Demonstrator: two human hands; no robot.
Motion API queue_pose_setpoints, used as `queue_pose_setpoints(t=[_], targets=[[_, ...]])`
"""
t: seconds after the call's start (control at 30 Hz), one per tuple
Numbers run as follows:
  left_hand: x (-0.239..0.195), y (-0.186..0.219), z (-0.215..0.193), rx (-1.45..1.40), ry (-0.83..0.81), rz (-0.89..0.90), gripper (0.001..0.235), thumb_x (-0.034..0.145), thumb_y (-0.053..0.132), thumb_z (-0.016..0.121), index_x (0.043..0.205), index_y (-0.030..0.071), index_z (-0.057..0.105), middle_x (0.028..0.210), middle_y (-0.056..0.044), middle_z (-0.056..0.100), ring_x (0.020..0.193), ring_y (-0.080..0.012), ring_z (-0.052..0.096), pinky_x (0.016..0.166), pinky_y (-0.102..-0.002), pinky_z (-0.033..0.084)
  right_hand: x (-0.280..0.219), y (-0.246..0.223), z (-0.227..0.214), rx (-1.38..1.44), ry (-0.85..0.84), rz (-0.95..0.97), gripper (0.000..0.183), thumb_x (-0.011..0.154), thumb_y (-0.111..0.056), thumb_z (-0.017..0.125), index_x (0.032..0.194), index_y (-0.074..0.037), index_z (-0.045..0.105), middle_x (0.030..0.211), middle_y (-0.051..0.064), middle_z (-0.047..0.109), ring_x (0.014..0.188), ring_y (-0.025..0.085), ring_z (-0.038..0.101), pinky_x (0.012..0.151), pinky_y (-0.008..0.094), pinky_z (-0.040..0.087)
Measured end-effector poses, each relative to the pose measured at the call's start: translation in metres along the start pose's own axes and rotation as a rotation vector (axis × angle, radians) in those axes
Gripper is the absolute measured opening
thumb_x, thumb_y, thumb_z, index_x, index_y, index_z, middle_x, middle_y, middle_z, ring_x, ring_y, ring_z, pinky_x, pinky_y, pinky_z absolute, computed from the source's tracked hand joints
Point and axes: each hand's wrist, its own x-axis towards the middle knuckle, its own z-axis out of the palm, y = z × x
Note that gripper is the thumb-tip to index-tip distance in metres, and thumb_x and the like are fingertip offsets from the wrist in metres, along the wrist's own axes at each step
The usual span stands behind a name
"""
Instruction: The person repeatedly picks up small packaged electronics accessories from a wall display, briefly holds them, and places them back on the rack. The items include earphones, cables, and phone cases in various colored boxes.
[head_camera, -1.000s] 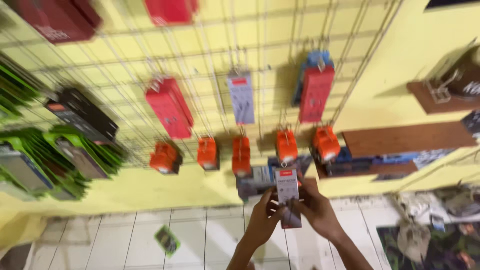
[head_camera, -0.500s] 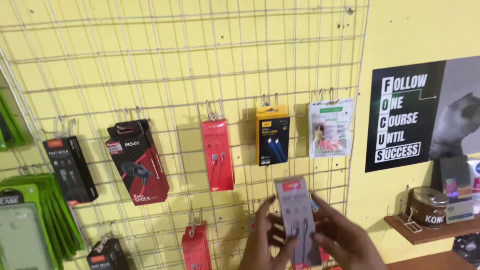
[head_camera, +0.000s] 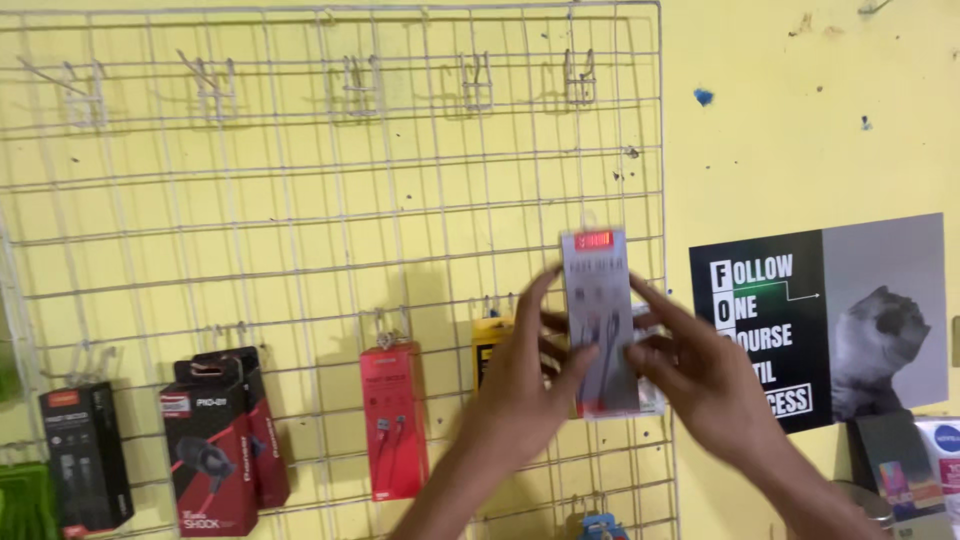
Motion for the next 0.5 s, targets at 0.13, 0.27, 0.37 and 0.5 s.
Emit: queue_pose_setpoints(t=[0.13, 0.27, 0.37, 0.5], targets=[[0.052, -0.001, 0.001, 0.001, 0.030, 0.164, 0.075, 0.097, 0.018, 0.066, 0.161, 0.020, 0.026, 0.109, -0.013, 0.071, 0.087, -0.0204, 0.075, 0.073, -0.034, 0.063, 0.039, -0.021, -0.017, 0.178, 0.020, -0.300, 0.070, 0.092, -0.005, 0.063, 0.157, -0.020, 0.040, 0.114, 0.006, 0.064, 0.099, 0.012, 0.069, 0.082, 0.029, 0.065], [0.109, -0.006, 0.003, 0.069, 0.109, 0.223, 0.073, 0.099, 0.018, 0.063, 0.162, 0.023, 0.027, 0.107, -0.014, 0.072, 0.086, -0.0218, 0.076, 0.072, -0.037, 0.063, 0.088, -0.040, -0.028, 0.191, 0.052, -0.358, 0.068, 0.096, -0.007, 0.062, 0.158, -0.020, 0.040, 0.113, 0.007, 0.066, 0.097, 0.014, 0.071, 0.083, 0.030, 0.064], [0.149, -0.007, 0.001, 0.114, 0.177, 0.212, 0.072, 0.099, 0.019, 0.062, 0.162, 0.025, 0.026, 0.105, -0.013, 0.074, 0.084, -0.0212, 0.077, 0.069, -0.036, 0.063, 0.121, -0.051, -0.032, 0.217, 0.058, -0.443, 0.063, 0.099, -0.006, 0.061, 0.158, -0.018, 0.043, 0.111, 0.007, 0.067, 0.097, 0.014, 0.070, 0.084, 0.031, 0.065], [0.187, -0.008, 0.000, 0.135, 0.244, 0.235, 0.068, 0.101, 0.021, 0.061, 0.160, 0.025, 0.029, 0.105, -0.012, 0.077, 0.087, -0.0212, 0.080, 0.070, -0.036, 0.063, 0.154, -0.060, -0.035, 0.269, 0.067, -0.467, 0.060, 0.100, -0.006, 0.060, 0.156, -0.018, 0.044, 0.103, 0.007, 0.068, 0.095, 0.014, 0.072, 0.085, 0.031, 0.066]])
